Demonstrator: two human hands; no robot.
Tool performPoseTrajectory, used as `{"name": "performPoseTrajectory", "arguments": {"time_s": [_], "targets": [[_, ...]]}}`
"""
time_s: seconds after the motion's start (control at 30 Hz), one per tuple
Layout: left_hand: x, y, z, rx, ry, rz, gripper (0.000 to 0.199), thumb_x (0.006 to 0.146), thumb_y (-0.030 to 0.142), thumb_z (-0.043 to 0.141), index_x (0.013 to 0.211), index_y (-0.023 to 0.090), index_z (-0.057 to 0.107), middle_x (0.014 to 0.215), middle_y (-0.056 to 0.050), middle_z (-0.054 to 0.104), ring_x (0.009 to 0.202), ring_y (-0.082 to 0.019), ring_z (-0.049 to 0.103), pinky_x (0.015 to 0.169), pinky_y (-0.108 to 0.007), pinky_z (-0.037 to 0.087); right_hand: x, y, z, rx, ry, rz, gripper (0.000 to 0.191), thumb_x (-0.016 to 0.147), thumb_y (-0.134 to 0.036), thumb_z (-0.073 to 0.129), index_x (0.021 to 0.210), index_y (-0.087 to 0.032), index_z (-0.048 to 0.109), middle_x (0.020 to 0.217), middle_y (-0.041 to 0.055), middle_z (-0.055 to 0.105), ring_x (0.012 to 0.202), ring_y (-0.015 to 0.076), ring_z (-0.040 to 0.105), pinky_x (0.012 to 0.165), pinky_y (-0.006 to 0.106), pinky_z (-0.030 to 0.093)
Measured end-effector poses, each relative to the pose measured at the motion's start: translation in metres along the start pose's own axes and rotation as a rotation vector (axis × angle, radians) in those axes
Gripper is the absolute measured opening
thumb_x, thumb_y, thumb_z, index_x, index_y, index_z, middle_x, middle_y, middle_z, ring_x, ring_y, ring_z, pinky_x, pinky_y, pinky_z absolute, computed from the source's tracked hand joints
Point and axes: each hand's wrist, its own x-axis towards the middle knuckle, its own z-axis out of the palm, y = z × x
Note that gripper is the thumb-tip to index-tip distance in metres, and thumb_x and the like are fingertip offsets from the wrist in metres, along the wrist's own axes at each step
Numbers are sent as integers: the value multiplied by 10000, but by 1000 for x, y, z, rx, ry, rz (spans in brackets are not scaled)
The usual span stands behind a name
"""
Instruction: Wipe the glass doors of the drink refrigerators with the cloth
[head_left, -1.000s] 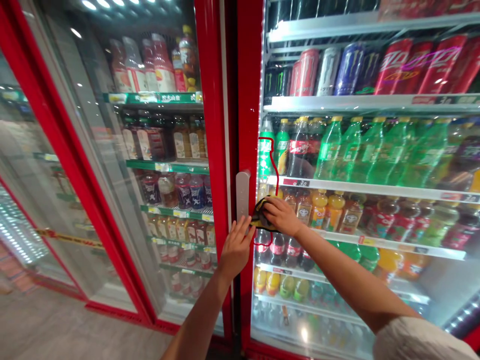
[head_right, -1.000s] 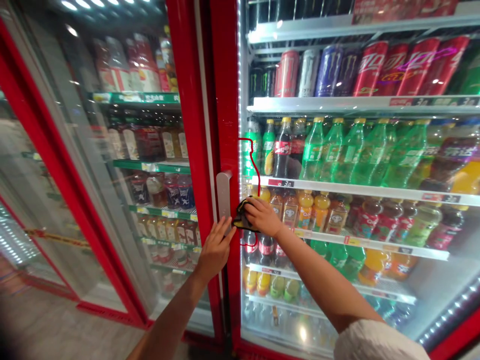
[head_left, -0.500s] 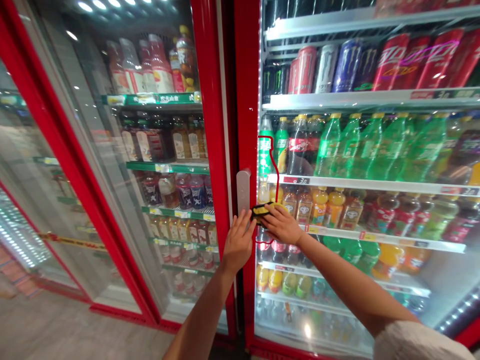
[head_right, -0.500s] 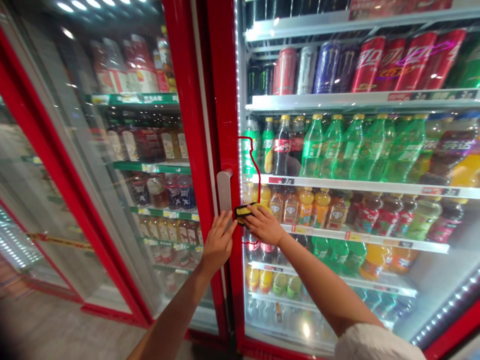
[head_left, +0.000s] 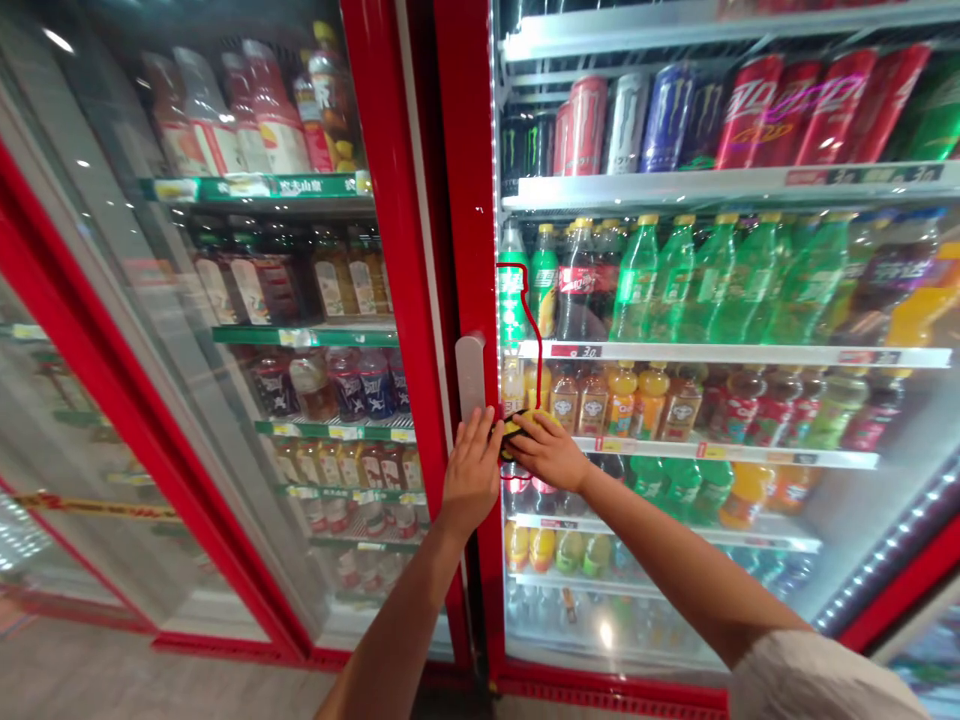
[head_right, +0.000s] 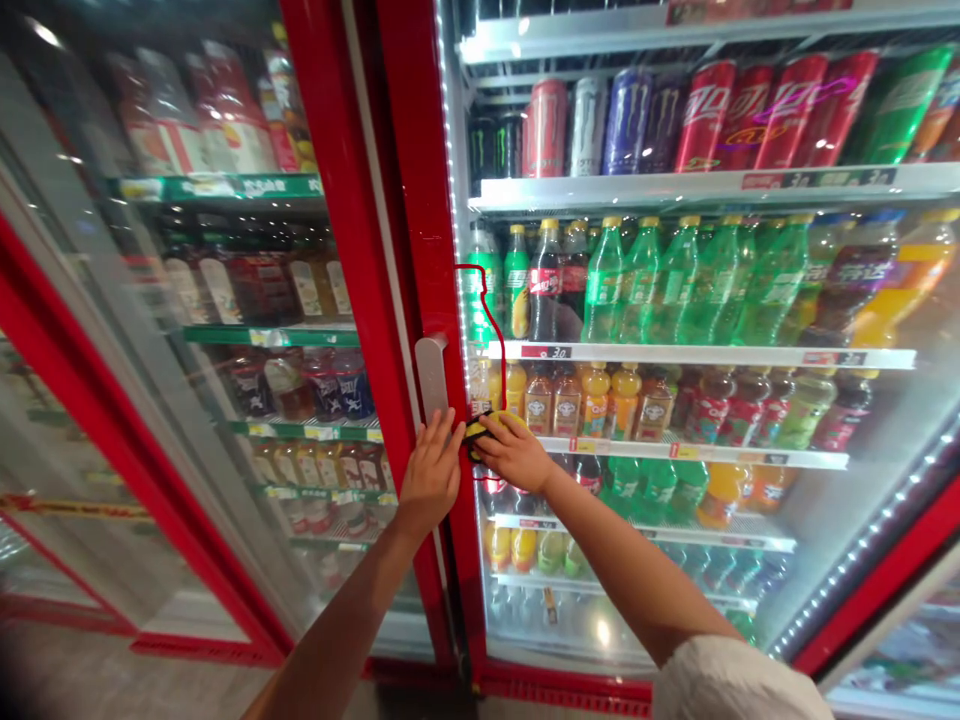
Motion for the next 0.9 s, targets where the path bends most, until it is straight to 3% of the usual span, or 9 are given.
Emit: {"name": "performPoseTrajectory", "arguments": {"time_s": [0.1,0.2,0.27,0.33,0.47,0.57,0.7,0.8,0.9], "targets": [[4,6,3,0,-1,27,738,945,34,411,1636,205,217,1658,-114,352,1581,-252,195,1265,-538,315,-21,21,-15,-40,-23,2,161,975,-226,666,1102,-278,750,1191,-11,758,1367,211,551,1139,413,384],[6,12,7,10,8,21,695,949,32,413,1612,203,296,1647,-114,375,1581,-244,199,1263,-533,323,-40,44,-33,-131,102,216,173,975,-215,664,1104,-283,757,1223,-13,756,1358,226,544,1139,425,361],[6,16,10,15,0,24,673,947,30,419,1593,200,341,1644,-107,384,1583,-238,196,1265,-524,323,-54,44,-37,-172,195,356,159,966,-207,673,1069,-281,769,1179,-4,771,1312,235,563,1096,415,386],[6,20,14,17,-8,36,672,942,22,415,1588,196,352,1646,-100,383,1584,-234,190,1272,-512,314,-68,31,-34,-188,222,406,168,966,-200,671,1069,-283,774,1121,12,782,1244,235,589,1022,393,420],[10,29,27,12,-33,44,734,937,17,391,1633,183,228,1662,-99,351,1586,-229,176,1281,-489,290,-70,9,-19,-174,145,264,234,975,-225,672,1170,-330,747,1115,-13,777,1188,194,610,953,344,436],[20,37,40,4,-70,1,781,948,48,389,1654,173,80,1681,-111,298,1591,-235,154,1285,-495,267,-59,28,-23,-180,145,178,224,977,-223,668,1158,-326,750,1146,-27,768,1287,199,570,1045,367,410],[27,48,53,-9,-101,-63,819,958,80,425,1654,191,7,1699,-118,237,1594,-263,140,1287,-524,243,-81,57,-42,-230,247,398,307,971,-156,639,1201,-330,741,1163,0,759,1421,233,472,1139,418,357],[23,54,57,-9,-97,-66,835,959,82,440,1653,193,-10,1706,-124,209,1593,-274,139,1284,-526,248,-119,36,-41,-260,260,523,340,979,-122,594,1224,-312,734,1134,33,759,1469,245,414,1159,442,351],[19,60,58,-2,-107,-36,841,959,81,442,1652,199,-19,1705,-116,217,1593,-270,137,1284,-522,248,-138,4,-26,-220,186,490,314,976,-151,616,1229,-299,730,1111,33,763,1475,253,405,1207,471,299]]}}
